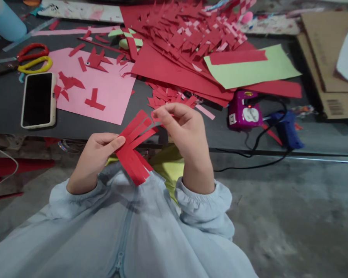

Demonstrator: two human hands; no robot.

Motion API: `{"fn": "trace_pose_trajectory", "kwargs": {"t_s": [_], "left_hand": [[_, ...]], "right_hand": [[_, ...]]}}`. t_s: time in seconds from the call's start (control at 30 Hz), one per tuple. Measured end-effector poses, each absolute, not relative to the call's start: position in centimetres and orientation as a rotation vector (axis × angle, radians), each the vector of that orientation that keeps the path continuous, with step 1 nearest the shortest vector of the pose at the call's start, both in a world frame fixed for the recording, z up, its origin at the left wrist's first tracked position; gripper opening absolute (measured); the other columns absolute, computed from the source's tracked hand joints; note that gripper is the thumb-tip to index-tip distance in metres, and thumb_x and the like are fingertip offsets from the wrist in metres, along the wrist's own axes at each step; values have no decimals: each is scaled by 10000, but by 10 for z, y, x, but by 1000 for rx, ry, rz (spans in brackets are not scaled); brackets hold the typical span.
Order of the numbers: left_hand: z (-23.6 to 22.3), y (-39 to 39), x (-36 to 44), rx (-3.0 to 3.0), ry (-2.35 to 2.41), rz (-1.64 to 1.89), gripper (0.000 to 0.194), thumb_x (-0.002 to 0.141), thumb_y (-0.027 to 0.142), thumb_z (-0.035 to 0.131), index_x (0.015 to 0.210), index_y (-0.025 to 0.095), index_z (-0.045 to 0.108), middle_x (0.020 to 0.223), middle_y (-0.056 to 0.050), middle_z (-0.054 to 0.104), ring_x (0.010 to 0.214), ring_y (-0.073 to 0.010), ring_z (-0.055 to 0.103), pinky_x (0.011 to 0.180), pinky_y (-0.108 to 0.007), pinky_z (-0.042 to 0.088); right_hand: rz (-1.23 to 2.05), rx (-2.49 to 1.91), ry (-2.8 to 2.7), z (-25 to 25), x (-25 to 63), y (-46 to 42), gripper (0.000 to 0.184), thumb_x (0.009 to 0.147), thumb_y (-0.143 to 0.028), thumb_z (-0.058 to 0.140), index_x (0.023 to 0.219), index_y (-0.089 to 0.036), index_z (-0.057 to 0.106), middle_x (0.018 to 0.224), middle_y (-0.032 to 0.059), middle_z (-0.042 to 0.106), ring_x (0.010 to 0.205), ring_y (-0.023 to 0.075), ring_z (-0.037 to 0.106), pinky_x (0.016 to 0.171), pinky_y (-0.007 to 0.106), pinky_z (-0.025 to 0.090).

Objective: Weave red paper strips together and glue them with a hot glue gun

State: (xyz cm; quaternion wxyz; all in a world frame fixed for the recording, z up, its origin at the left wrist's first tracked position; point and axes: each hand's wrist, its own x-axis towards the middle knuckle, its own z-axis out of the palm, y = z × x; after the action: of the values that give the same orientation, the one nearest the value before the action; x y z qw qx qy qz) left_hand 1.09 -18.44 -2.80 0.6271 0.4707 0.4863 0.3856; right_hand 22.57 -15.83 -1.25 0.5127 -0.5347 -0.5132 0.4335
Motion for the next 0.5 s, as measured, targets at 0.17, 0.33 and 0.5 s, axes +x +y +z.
{"fn": "trace_pose_trajectory", "kwargs": {"t_s": [0.17,0.33,0.5], "left_hand": [[-27,-184,10,1127,1129,869,299,824,466,712,829,179,797,828,-34,764,704,-139,643,659,-231,500],[-23,-185,11,1153,1087,803,313,838,472,692,826,176,793,762,-24,740,675,-129,623,628,-223,477],[-19,-185,11,1162,1113,775,258,793,425,749,822,171,785,761,-15,731,656,-110,615,596,-203,465]], "right_hand": [[1128,-1275,-1311,-12,220,-160,281,747,-487,773,801,-226,687,742,-3,673,537,84,554,475,235,444],[1247,-1274,-1305,-9,215,-154,318,733,-500,774,889,-232,708,757,8,683,641,128,637,545,259,513],[1302,-1270,-1284,-9,213,-150,307,676,-451,827,669,-204,645,627,-5,632,544,105,557,500,251,468]]}}
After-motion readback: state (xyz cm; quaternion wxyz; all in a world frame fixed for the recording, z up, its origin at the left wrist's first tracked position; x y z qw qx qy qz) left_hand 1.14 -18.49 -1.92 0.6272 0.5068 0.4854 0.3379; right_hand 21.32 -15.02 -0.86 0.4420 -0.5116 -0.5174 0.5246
